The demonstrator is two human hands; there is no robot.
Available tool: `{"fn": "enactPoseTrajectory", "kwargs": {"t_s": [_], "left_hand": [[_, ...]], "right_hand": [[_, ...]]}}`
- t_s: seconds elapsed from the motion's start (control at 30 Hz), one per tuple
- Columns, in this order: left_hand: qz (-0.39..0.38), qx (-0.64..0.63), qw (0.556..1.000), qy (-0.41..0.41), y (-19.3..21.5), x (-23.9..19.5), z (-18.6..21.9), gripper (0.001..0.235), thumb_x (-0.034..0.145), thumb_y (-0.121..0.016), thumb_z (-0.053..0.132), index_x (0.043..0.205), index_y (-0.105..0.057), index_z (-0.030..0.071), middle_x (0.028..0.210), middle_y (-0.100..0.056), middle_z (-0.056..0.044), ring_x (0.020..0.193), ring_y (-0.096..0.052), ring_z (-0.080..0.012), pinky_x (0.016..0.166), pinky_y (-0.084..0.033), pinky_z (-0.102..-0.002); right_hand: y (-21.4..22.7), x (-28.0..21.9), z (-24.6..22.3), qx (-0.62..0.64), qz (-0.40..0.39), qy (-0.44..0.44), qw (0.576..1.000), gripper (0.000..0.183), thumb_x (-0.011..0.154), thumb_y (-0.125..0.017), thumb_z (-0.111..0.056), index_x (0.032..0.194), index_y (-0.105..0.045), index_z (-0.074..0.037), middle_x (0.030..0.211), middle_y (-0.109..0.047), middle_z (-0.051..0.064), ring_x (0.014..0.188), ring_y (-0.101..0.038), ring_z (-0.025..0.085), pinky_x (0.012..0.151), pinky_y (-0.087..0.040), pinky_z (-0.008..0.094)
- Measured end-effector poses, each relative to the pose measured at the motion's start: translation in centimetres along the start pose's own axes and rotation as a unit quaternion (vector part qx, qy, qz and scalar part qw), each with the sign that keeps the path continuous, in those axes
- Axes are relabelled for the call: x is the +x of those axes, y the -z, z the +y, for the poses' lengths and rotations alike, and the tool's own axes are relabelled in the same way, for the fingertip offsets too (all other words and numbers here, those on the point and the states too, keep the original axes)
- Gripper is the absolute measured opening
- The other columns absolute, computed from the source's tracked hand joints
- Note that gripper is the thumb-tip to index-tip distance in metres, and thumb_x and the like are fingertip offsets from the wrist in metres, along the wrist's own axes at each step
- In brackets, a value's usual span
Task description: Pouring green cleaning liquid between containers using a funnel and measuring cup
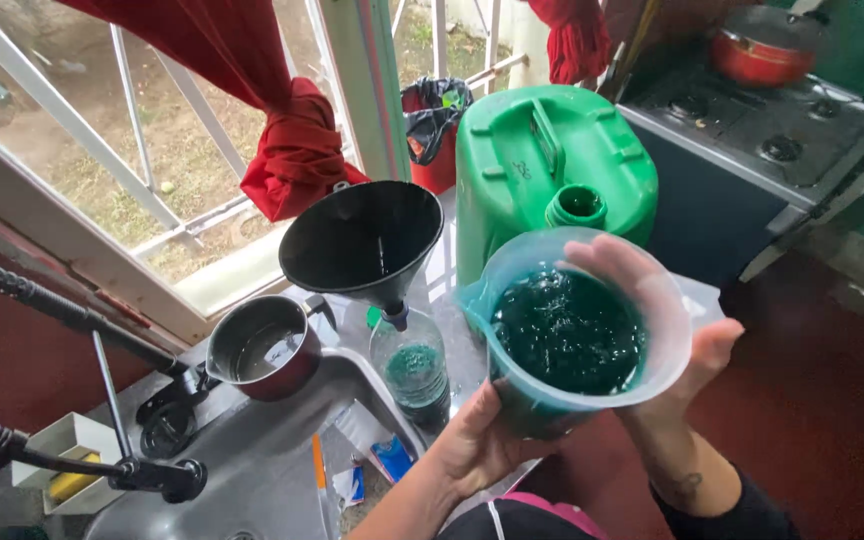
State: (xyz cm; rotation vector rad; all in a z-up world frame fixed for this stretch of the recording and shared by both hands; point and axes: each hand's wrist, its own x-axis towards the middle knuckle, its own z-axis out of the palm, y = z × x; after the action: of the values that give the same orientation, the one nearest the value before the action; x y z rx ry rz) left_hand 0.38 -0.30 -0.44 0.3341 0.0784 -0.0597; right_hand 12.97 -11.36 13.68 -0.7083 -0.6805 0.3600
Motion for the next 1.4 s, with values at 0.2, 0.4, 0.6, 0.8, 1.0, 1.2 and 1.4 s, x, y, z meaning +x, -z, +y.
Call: {"fn": "enactPoseTrajectory", "kwargs": {"t_s": [0.2, 0.4, 0.6, 0.8, 1.0, 1.2, 1.4], "left_hand": [[0.037, -0.008, 0.999, 0.010, -1.3, -0.2, -0.3, 0.087, 0.073, -0.078, 0.047, 0.149, -0.052, 0.012, 0.146, -0.059, -0.023, 0.133, -0.057, -0.0460, 0.103, -0.051, -0.063], [0.024, 0.009, 1.000, 0.014, -4.0, -0.6, 0.5, 0.100, 0.065, -0.084, 0.047, 0.153, -0.046, 0.018, 0.152, -0.054, -0.020, 0.134, -0.056, -0.0428, 0.102, -0.049, -0.064], [0.057, 0.199, 0.977, -0.056, -5.6, -2.2, 2.3, 0.105, 0.064, -0.079, 0.061, 0.151, -0.042, 0.015, 0.151, -0.054, -0.005, 0.131, -0.058, -0.0312, 0.101, -0.056, -0.058], [0.198, 0.425, 0.878, -0.098, -0.7, -6.3, 6.1, 0.034, 0.096, -0.062, 0.024, 0.124, -0.072, 0.009, 0.114, -0.079, -0.009, 0.102, -0.072, -0.0144, 0.086, -0.059, -0.029], [0.395, 0.518, 0.724, -0.226, -0.5, -7.8, 11.4, 0.027, 0.085, -0.077, 0.032, 0.106, -0.082, 0.016, 0.098, -0.081, 0.002, 0.081, -0.068, -0.0099, 0.076, -0.053, -0.024], [0.337, 0.682, 0.541, -0.358, 4.1, -2.3, 13.4, 0.072, 0.075, -0.084, 0.050, 0.131, -0.063, 0.010, 0.130, -0.067, -0.011, 0.123, -0.061, -0.0254, 0.106, -0.044, -0.038], [0.273, 0.693, 0.540, -0.391, 1.1, -0.2, 13.2, 0.068, 0.075, -0.082, 0.053, 0.127, -0.063, 0.014, 0.115, -0.067, -0.008, 0.106, -0.060, -0.0271, 0.095, -0.045, -0.039]], "right_hand": [[0.8, 0.0, -0.8, 0.015, -0.001, -0.031, 0.999, 0.107, 0.081, -0.060, -0.078, 0.144, -0.051, 0.009, 0.143, -0.058, 0.033, 0.135, -0.057, 0.044, 0.118, -0.042, 0.056], [0.9, 0.1, -1.3, -0.002, 0.033, -0.040, 0.999, 0.105, 0.081, -0.052, -0.078, 0.141, -0.054, 0.008, 0.139, -0.061, 0.034, 0.129, -0.061, 0.044, 0.110, -0.048, 0.054], [1.2, 0.7, -2.1, 0.018, 0.017, -0.051, 0.998, 0.100, 0.083, -0.056, -0.074, 0.139, -0.056, 0.009, 0.138, -0.061, 0.034, 0.130, -0.060, 0.045, 0.114, -0.044, 0.056], [2.4, 2.6, -3.4, 0.000, 0.035, -0.067, 0.997, 0.106, 0.079, -0.058, -0.073, 0.142, -0.051, 0.012, 0.139, -0.059, 0.034, 0.132, -0.058, 0.046, 0.116, -0.043, 0.057], [1.2, 5.4, -5.2, -0.147, -0.012, -0.056, 0.988, 0.107, 0.078, -0.055, -0.084, 0.142, -0.056, 0.002, 0.137, -0.064, 0.022, 0.134, -0.062, 0.036, 0.118, -0.048, 0.049], [-5.8, 6.8, -7.3, -0.364, 0.012, -0.018, 0.931, 0.104, 0.085, -0.031, -0.084, 0.146, -0.046, 0.000, 0.144, -0.059, 0.021, 0.137, -0.061, 0.033, 0.120, -0.048, 0.039], [-2.7, 12.0, -7.0, -0.407, -0.033, -0.026, 0.913, 0.114, 0.078, -0.028, -0.091, 0.138, -0.052, 0.003, 0.135, -0.063, 0.026, 0.132, -0.063, 0.038, 0.113, -0.047, 0.047]]}}
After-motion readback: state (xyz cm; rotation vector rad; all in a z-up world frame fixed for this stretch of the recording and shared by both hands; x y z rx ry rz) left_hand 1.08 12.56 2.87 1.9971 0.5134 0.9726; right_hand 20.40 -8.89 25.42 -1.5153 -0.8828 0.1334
